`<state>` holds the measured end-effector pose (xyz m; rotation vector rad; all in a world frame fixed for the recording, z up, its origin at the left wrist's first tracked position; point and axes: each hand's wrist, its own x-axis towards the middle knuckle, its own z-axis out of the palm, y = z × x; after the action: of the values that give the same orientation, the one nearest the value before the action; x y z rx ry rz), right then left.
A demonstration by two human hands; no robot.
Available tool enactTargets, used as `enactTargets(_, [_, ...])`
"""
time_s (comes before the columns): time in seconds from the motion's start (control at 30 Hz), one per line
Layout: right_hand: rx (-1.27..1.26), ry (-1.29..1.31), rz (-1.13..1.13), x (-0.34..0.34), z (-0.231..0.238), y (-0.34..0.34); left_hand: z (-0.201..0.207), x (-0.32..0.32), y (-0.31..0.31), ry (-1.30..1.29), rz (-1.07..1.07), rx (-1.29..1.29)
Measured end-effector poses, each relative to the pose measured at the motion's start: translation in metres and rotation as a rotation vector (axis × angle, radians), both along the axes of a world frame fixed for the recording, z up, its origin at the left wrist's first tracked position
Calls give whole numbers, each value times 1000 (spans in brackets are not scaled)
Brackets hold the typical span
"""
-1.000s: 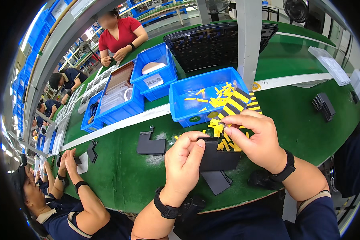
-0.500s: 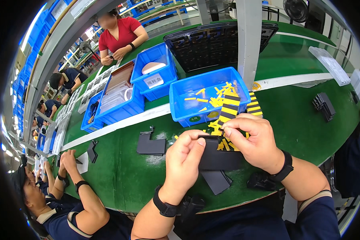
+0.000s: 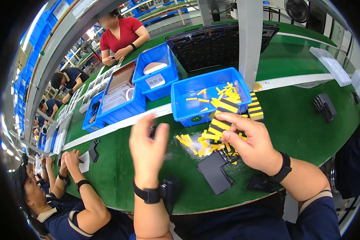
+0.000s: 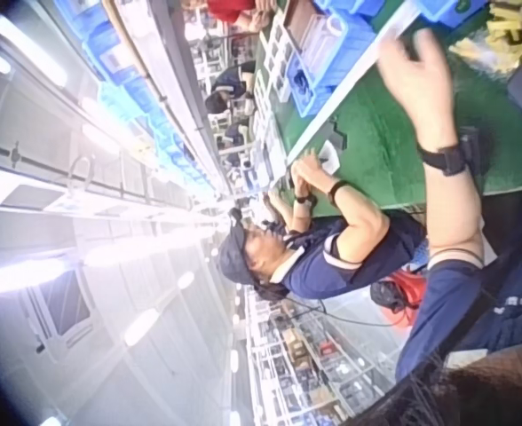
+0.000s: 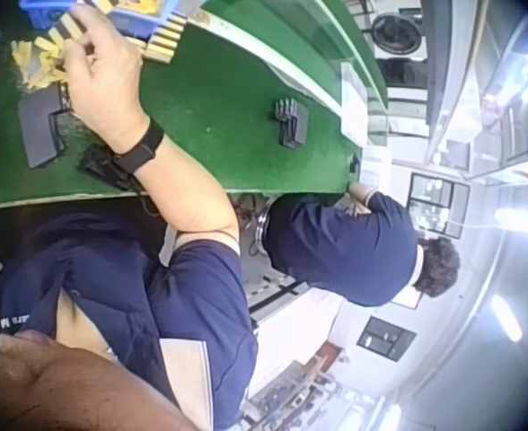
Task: The person picks up a black component and a yellow-and-black striped sticker, peels the backing off, and presses the sticker onto the component. They repeat this process several times before placing the finished pieces into a stack on the table.
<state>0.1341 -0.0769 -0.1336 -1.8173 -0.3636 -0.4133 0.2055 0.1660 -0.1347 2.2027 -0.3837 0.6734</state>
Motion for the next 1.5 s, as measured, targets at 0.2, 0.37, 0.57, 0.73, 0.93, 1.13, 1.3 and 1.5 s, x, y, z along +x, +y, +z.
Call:
enactTargets(0.2, [-36,55,19,-5,2,3,7,-36,-51,290,-548,-287])
enactTargets(0.37, [13,82,34,-3,1,3,4,-33,-53,424,-584,-505])
enactTargets(0.57, [394,12,59,4,-1,9,-3,-28,-50,799,-794,-796])
enactTargets(0.73, [623,26,23,11,0,-7,-2,-14,-43,479,-323,155])
enactTargets(0.93, [204,-139,-119,13,-4,-10,20,-64,-57,194,-533,610])
enactTargets(1.13, [70,-100,-120,4,3,-6,26,-74,-63,141,-492,753])
enactTargets(1.3, [74,-88,-77,0,2,-1,17,-55,-52,414,-569,218])
enactTargets(1.5, [92,-171,-113,-2,0,5,3,-52,-57,712,-651,-507])
